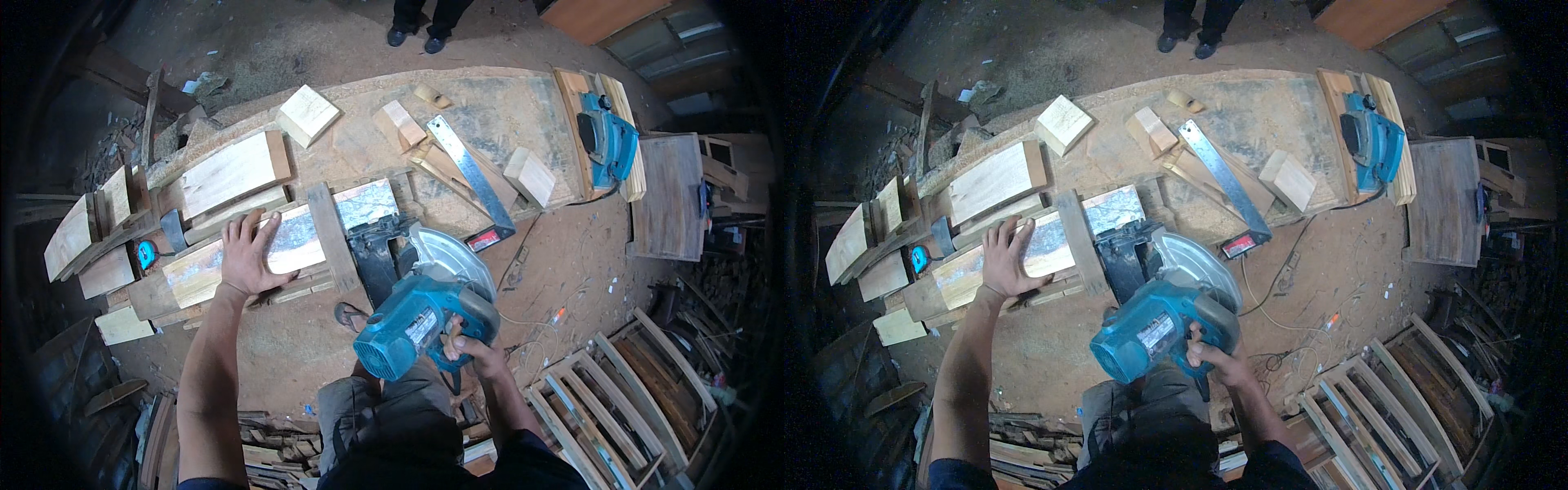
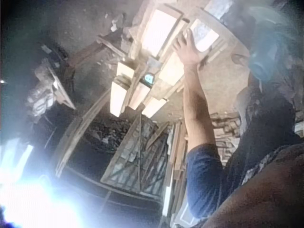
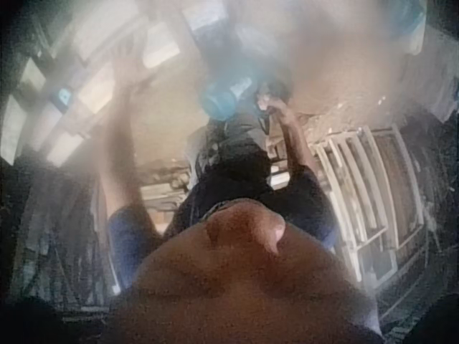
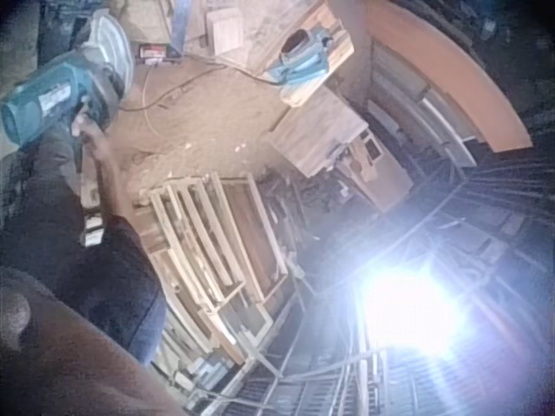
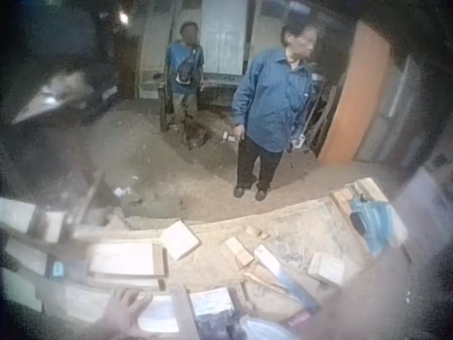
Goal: The person uses a circular saw to cut a wooden plank on a workbench. They measure the wood with a tape measure, position the plank, and make several cuts to produce smaller pieces.
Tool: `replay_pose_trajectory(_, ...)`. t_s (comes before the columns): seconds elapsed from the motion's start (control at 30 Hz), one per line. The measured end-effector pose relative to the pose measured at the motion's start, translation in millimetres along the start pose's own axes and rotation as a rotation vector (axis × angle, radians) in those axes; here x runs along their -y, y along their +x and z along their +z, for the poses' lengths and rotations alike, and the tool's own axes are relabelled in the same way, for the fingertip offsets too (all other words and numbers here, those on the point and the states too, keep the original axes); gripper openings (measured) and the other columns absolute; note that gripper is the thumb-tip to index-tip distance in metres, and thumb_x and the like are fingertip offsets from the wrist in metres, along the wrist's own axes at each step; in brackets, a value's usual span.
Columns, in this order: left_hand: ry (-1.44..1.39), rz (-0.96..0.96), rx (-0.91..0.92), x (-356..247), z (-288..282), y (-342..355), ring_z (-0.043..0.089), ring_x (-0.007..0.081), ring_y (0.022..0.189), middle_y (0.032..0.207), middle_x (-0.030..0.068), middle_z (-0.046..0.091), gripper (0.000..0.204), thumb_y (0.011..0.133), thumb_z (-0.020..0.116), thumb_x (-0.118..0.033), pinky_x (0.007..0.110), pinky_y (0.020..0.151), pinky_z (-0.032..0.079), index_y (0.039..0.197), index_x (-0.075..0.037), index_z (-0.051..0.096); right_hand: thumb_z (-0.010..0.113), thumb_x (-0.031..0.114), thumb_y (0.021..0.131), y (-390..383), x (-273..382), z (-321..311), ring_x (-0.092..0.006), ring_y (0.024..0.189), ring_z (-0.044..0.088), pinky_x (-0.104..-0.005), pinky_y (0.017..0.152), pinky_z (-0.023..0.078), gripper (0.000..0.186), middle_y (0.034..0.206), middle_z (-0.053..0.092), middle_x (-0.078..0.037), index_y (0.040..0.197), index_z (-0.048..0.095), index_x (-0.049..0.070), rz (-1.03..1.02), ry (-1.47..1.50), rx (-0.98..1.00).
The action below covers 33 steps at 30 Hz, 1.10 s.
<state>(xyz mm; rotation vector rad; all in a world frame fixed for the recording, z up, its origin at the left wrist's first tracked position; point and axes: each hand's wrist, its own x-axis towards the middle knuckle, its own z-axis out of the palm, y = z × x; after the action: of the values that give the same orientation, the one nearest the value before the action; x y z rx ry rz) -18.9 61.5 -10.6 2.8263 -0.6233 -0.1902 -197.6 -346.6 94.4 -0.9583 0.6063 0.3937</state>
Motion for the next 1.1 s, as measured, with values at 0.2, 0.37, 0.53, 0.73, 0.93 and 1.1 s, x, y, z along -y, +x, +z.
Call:
replay_pose_trajectory(0.2, 0.017, -0.002, 0.02, -0.2, -0.9, 0.0, 0.039, 0.0398, 0.132, 0.144, 0.0169, 0.043, 0.11, 0.054, 0.08, -0.059, 0.058, 0.112, 0.028, 0.152, -0.023, 0.046, 0.075, 0.006, 0.083, 1.3, 1.2, 0.4, -0.0168, 0.068, 0.06, -0.0344, 0.063, 0.049, 0.037, 0.08, 0.06, -0.005, 0.114, 0.056, 0.001, -0.004, -0.009, 0.007)
replay_pose_trajectory(0.37, 0.052, -0.014, 0.035, 0.3, 1.5, -0.4, 0.039, 0.0406, 0.132, 0.145, 0.0175, 0.042, 0.111, 0.054, 0.079, -0.061, 0.058, 0.112, 0.028, 0.152, -0.022, 0.045, 0.075, 0.006, 0.083, 0.5, 0.2, -1.6, -0.0171, 0.067, 0.06, -0.0351, 0.063, 0.048, 0.036, 0.08, 0.061, -0.005, 0.113, 0.056, 0.002, 0.026, -0.031, 0.0)
replay_pose_trajectory(0.53, 0.01, 0.001, 0.005, 4.3, 5.1, -0.2, 0.04, 0.0416, 0.13, 0.144, 0.0193, 0.043, 0.111, 0.055, 0.079, -0.064, 0.058, 0.111, 0.029, 0.152, -0.02, 0.046, 0.071, 0.006, 0.08, -1.7, -2.4, -1.0, -0.0208, 0.065, 0.059, -0.0389, 0.066, 0.049, 0.037, 0.08, 0.059, -0.007, 0.113, 0.054, 0.003, 0.085, -0.045, -0.051)
replay_pose_trajectory(0.73, 0.053, 0.018, 0.028, -0.7, -1.6, -3.2, 0.042, 0.0418, 0.128, 0.144, 0.0192, 0.045, 0.107, 0.059, 0.078, -0.069, 0.058, 0.109, 0.03, 0.149, -0.019, 0.049, 0.074, 0.005, 0.084, -2.9, -1.9, -4.3, -0.0181, 0.069, 0.06, -0.0351, 0.065, 0.048, 0.036, 0.083, 0.059, -0.006, 0.115, 0.055, 0.003, 0.041, 0.007, -0.003)
replay_pose_trajectory(0.93, 0.026, -0.005, 0.011, 0.3, -1.3, 0.8, 0.042, 0.0403, 0.129, 0.143, 0.0176, 0.046, 0.108, 0.055, 0.081, -0.066, 0.057, 0.108, 0.031, 0.149, -0.021, 0.05, 0.074, 0.006, 0.084, 2.0, -0.4, -3.3, -0.0175, 0.069, 0.06, -0.0347, 0.065, 0.048, 0.036, 0.082, 0.059, -0.006, 0.114, 0.055, 0.002, 0.029, 0.001, 0.019)
replay_pose_trajectory(1.1, -0.001, 0.017, -0.028, 1.6, 0.1, -0.1, 0.042, 0.0406, 0.129, 0.14, 0.0176, 0.046, 0.108, 0.054, 0.082, -0.064, 0.057, 0.108, 0.031, 0.149, -0.021, 0.05, 0.074, 0.005, 0.085, 0.6, 1.5, -2.5, -0.0176, 0.069, 0.06, -0.0346, 0.064, 0.048, 0.033, 0.082, 0.059, -0.006, 0.113, 0.056, 0.003, 0.022, -0.024, 0.022)
